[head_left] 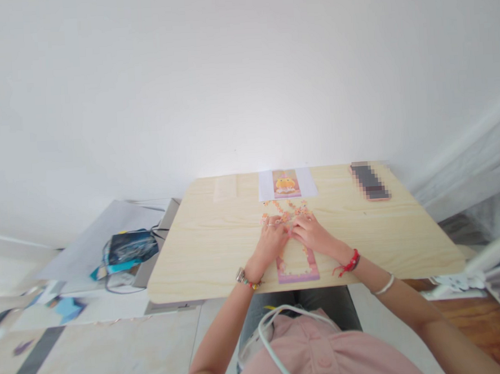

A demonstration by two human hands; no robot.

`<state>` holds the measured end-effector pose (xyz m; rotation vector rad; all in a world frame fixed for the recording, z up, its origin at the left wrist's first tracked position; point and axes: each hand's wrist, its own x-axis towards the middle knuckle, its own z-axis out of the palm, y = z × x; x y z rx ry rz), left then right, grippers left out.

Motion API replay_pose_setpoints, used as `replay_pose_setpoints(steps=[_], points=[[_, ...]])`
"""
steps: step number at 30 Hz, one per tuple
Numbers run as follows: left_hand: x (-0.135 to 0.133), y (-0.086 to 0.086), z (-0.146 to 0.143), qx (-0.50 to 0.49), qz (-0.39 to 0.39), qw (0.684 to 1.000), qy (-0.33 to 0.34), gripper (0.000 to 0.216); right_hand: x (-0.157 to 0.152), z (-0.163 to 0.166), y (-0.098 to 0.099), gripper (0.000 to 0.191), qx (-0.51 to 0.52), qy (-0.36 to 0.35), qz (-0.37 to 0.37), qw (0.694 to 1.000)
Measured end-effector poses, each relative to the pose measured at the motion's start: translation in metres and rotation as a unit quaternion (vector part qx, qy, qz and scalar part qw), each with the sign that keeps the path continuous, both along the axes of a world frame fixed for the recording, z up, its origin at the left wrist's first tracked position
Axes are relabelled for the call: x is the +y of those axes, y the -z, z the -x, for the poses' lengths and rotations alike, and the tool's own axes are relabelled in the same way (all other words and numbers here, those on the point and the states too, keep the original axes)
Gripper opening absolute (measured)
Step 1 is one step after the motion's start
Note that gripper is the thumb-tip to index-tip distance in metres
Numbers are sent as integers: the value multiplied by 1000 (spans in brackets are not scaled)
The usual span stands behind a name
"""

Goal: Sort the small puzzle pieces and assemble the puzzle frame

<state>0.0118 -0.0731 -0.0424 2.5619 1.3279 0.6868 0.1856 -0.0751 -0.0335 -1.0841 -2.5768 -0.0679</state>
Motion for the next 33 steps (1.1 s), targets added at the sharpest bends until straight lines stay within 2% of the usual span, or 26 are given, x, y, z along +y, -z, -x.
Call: replay_pose_setpoints(steps=[5,9,14,19,22,25,33], points=[[-2,0,-3,26,-18,999,-31,8,-4,1,1,23,-9,-3,-24,1000],[-16,2,-12,59,-34,994,-87,12,-9,5,4,22,-39,-11,-46,998],[-28,0,-21,86,-55,987,-122,15,-9,6,2,20,-27,-1,-13,1000],[-15,-11,-17,66,-18,993,-92,14,11,-3,-6,16,36,21,76,996],[-7,-16,-10,46,-10,996,-74,15,30,-4,-8,15,54,101,98,989],[-4,-16,-1,11,-19,996,-91,14,45,0,-7,12,23,156,109,982],[7,-15,22,-39,-21,993,-111,10,57,6,-4,13,-34,139,124,982]])
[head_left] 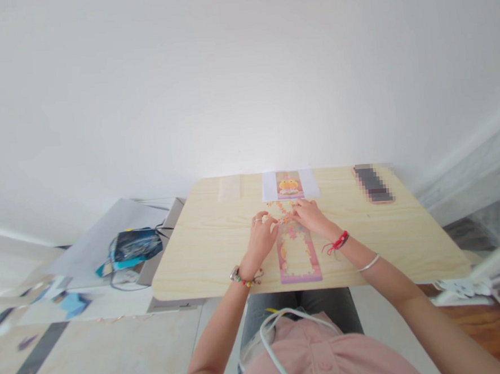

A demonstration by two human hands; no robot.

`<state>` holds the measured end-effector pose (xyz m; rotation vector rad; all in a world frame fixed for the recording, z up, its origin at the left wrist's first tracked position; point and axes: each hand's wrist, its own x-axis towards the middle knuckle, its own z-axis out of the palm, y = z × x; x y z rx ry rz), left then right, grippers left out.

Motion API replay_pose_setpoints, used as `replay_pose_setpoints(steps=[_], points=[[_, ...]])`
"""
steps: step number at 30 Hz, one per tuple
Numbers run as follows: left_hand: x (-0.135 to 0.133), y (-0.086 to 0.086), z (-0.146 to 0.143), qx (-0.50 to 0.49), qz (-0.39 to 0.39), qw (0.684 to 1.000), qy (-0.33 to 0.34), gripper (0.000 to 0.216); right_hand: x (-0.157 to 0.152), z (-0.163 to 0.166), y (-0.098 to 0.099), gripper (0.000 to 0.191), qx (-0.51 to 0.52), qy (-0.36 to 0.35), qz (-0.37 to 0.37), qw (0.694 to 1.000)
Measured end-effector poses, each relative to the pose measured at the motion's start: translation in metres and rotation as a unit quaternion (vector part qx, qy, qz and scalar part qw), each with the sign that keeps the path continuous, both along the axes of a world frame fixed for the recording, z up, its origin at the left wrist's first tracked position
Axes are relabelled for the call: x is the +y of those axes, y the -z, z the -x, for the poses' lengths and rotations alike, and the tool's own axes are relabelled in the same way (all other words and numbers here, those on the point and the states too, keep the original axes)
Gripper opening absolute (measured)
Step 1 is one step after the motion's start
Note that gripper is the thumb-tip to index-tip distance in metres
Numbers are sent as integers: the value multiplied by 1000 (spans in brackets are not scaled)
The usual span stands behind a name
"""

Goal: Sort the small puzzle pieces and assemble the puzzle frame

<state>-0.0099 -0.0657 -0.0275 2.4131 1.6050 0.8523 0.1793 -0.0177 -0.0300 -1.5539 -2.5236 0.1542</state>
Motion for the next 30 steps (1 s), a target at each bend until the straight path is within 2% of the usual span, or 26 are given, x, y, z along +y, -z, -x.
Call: replay_pose_setpoints(steps=[17,25,30], points=[[18,7,-14,-2,11,1000,17,10,2,-7,-6,13,-95,-97,-45,990],[37,10,-24,-7,24,999,26,10,5,-4,-14,20,-101,-119,-39,987],[43,3,-35,21,27,998,49,11,7,-9,-17,22,-70,-130,-43,988]])
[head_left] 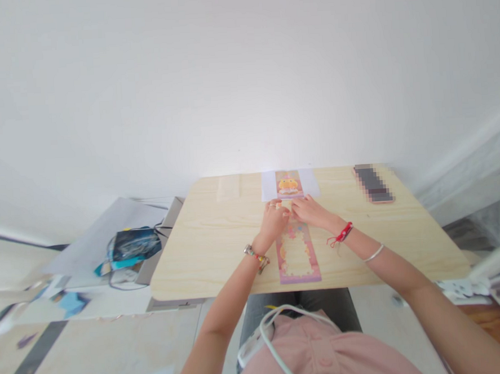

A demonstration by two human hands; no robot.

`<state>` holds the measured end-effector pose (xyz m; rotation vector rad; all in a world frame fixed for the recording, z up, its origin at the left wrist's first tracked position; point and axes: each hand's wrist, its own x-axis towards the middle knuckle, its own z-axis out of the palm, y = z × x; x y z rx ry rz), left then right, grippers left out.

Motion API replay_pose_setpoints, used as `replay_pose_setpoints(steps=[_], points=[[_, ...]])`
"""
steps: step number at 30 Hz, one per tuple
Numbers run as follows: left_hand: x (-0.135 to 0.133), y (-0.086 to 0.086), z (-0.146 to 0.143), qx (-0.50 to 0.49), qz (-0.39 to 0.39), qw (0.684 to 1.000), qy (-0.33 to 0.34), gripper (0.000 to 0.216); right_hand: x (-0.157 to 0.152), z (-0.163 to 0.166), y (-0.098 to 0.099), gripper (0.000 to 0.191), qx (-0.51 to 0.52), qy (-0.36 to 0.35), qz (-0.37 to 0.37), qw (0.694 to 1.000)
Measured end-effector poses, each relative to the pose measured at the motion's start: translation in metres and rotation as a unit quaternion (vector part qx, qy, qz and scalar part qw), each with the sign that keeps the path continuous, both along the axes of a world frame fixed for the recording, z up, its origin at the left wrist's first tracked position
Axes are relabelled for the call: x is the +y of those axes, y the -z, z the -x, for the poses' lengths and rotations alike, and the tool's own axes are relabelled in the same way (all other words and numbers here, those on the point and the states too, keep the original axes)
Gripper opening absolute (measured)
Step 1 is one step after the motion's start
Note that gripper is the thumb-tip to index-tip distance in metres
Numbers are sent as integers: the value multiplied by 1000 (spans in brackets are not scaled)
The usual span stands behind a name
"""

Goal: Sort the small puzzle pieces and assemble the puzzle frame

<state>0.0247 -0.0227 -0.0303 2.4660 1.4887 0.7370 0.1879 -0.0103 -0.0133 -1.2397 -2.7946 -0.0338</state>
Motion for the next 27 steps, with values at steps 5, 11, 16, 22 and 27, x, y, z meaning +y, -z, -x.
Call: replay_pose_setpoints(steps=[5,11,16,22,27], points=[[8,-8,-4,27,2,999,18,13,-9,-2,2,19,37,73,11,997],[25,-1,-1,9,4,999,32,20,-23,15,9,22,55,186,4,981],[33,1,-4,9,10,999,41,22,-25,26,9,19,51,218,-5,975],[38,-2,-7,35,8,995,94,21,-21,20,10,16,55,206,17,977],[38,1,-8,44,25,994,97,23,-16,9,12,15,56,162,35,985]])
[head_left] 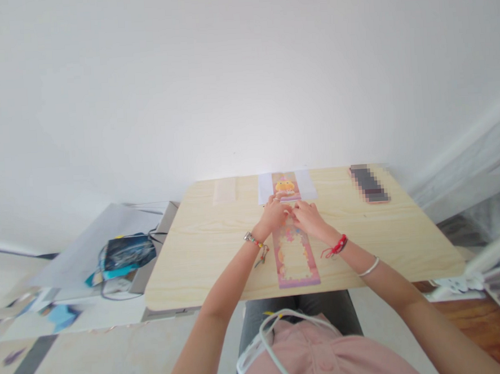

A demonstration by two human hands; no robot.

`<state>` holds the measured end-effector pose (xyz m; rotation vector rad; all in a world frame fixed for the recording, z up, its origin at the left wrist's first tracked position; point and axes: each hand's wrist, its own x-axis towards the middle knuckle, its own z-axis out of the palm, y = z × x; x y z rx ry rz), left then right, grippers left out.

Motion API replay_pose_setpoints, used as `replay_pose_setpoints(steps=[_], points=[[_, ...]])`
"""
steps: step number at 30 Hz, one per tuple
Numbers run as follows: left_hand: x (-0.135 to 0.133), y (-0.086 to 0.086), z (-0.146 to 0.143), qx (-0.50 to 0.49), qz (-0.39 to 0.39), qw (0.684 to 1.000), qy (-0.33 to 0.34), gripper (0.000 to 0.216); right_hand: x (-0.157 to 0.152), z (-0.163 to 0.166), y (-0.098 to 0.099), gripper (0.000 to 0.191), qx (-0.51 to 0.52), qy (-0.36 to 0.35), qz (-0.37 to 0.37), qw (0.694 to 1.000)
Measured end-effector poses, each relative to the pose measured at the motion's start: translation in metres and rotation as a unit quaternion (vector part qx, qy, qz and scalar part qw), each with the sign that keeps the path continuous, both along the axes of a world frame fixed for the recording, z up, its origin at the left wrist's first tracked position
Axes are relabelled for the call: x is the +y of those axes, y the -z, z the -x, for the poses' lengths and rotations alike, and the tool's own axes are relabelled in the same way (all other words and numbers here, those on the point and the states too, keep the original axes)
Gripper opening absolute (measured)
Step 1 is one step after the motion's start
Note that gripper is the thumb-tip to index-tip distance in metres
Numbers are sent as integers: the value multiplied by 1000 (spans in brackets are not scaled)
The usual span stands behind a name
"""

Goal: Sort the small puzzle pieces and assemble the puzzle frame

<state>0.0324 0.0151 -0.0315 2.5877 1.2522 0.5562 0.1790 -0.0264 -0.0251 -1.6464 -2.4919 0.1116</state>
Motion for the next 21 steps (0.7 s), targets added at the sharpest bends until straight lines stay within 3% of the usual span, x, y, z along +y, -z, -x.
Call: replay_pose_setpoints(steps=[11,21], points=[[-14,-7,-1,30,-22,999,13,17,2,-12,3,11,18,9,2,1000],[-19,-12,3,8,-15,1000,7,10,3,-17,-3,12,39,-59,-8,997]])
